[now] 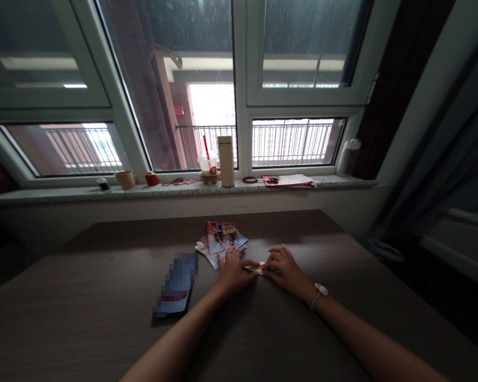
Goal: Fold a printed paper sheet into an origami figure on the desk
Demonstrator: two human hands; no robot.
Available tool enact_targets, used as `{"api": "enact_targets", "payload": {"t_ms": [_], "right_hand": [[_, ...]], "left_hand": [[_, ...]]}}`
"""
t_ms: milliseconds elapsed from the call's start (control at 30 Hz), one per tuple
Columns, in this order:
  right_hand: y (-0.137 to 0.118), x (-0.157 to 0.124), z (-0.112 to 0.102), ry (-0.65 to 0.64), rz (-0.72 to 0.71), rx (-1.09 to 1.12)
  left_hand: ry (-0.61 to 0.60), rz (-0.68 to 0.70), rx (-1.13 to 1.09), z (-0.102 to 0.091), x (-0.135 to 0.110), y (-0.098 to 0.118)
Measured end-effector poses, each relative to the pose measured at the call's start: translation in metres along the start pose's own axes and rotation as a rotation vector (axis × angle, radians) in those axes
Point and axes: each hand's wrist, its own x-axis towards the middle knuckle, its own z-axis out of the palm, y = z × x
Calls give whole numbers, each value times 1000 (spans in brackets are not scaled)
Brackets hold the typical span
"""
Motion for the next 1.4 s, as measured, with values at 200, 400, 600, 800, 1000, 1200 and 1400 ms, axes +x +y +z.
{"api": "enact_targets", "payload": {"t_ms": [200, 400, 600, 800, 1000, 1200, 1400], "right_hand": [[1, 0, 1, -7, -10, -22], [-1, 1, 1, 8, -8, -42], [-3, 2, 2, 16, 39, -56], [-6, 3, 5, 13, 82, -82], [-10, 4, 6, 24, 143, -100], [-7, 6, 12, 59, 214, -131], [-11, 8, 8, 2, 302, -92]], "left_hand": [[8, 10, 6, 1, 2, -2], [-19, -12, 0, -1, 2, -1], [-11, -21, 8, -2, 2, 2], [-7, -27, 7, 2, 5, -2], [-3, -49, 6, 2, 8, 0], [-5, -56, 14, 1, 8, 3], [-24, -69, 9, 2, 10, 1]]}}
